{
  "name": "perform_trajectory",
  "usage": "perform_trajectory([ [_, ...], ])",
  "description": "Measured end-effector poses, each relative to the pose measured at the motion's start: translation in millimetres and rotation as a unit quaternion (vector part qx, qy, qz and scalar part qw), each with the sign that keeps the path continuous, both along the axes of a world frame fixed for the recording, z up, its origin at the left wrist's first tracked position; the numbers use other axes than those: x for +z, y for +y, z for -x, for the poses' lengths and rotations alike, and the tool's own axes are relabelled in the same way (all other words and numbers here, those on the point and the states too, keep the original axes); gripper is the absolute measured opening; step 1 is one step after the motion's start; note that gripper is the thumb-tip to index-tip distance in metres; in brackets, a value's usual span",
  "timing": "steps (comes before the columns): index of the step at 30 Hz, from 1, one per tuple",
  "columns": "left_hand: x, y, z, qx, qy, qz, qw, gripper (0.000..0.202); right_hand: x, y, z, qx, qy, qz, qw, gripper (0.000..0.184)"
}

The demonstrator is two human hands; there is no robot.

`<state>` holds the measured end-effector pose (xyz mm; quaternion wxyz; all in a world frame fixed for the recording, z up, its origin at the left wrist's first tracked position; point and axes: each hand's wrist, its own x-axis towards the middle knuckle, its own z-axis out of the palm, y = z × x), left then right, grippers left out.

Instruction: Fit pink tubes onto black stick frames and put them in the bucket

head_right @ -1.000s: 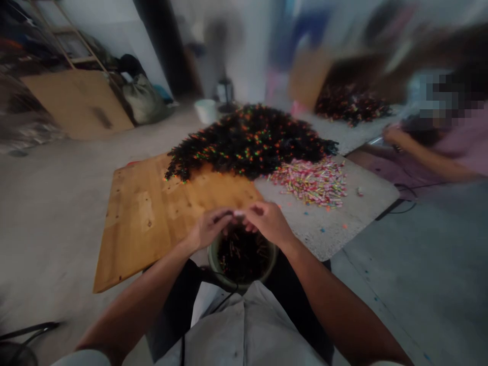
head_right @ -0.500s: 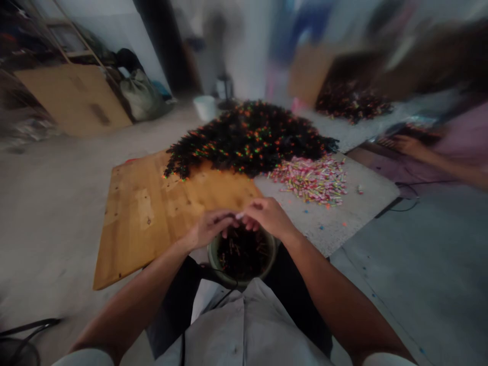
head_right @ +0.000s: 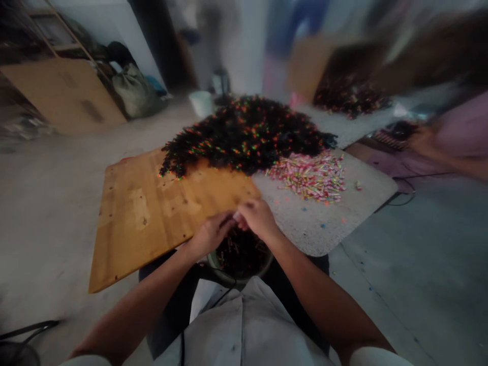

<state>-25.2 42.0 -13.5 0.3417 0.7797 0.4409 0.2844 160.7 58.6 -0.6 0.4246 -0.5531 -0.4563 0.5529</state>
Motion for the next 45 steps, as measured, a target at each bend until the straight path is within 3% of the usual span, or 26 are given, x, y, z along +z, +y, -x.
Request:
perform_trajectory([
  [3,-14.8,-1.3,-3.0,0.06,0.079,-0.097,0.99,0.03,-7.9,-0.8,2.7,-0.001,0.024,0.018,1.0,0.012],
  [6,-24.6,2.8,-4.1,0.098,0.143,-0.135,0.975,0.033,-8.6,-1.1,5.5,-0.018,0.061,0.044,0.997,0.013],
  [11,-26.9,9.9,-8.2,0.054,0.168,-0.122,0.977,0.036,-11.5,0.9,8.5,-0.041,0.11,0.093,0.989,0.015],
  [15,-29.1,9.9,-16.4,0.048,0.166,-0.063,0.983,0.036,-26.1,3.1,3.1,-0.047,0.118,0.104,0.986,0.019],
  [18,-30.8,8.5,-16.7,0.033,0.191,-0.013,0.981,0.037,-43.0,0.3,-11.1,0.033,0.065,0.127,0.989,0.017],
  [21,-29.6,14.5,-7.2,-0.048,0.227,0.047,0.972,0.036,-61.9,-5.7,-32.4,0.191,-0.003,0.145,0.971,0.019],
  [23,-28.3,28.9,0.0,-0.091,0.231,0.078,0.965,0.033,-72.5,-4.1,-50.0,0.248,-0.054,0.13,0.958,0.027],
  [24,-27.9,40.3,1.7,-0.091,0.226,0.08,0.967,0.033,-76.2,0.3,-59.9,0.233,-0.099,0.106,0.962,0.028],
  [26,-28.5,71.3,-1.9,-0.05,0.205,0.059,0.976,0.034,-80.1,17.5,-81.9,0.129,-0.235,0.033,0.963,0.03],
  [28,-31.2,109.9,-16.7,0.013,0.181,0.031,0.983,0.034,-79.9,43.6,-104.7,0.012,-0.389,-0.026,0.921,0.029],
  [30,-35.4,149.5,-40.8,0.065,0.167,0.021,0.984,0.033,-77.9,71.8,-124.1,-0.047,-0.511,-0.039,0.857,0.03],
  [32,-39.9,183.6,-68.8,0.117,0.178,-0.004,0.977,0.034,-75.9,95.2,-135.8,-0.056,-0.59,-0.028,0.805,0.035],
  [35,-46.1,216.8,-104.9,0.149,0.193,-0.029,0.969,0.044,-74.9,114.2,-138.3,-0.018,-0.642,-0.008,0.767,0.036],
  [38,-52.4,230.5,-122.6,0.146,0.211,-0.012,0.967,0.043,-75.9,118.4,-132.7,0.011,-0.65,-0.001,0.76,0.034],
  [40,-56.3,232.9,-122.1,0.138,0.21,0.0,0.968,0.037,-76.4,118.4,-130.9,0.013,-0.646,0.005,0.764,0.032],
  [43,-59.0,228.6,-105.3,0.143,0.126,0.015,0.982,0.033,-75.0,116.6,-131.9,0.005,-0.638,0.014,0.77,0.028],
  [45,-57.8,218.0,-87.1,0.155,0.05,0.041,0.986,0.029,-72.0,112.4,-130.9,-0.014,-0.601,-0.001,0.799,0.023],
])
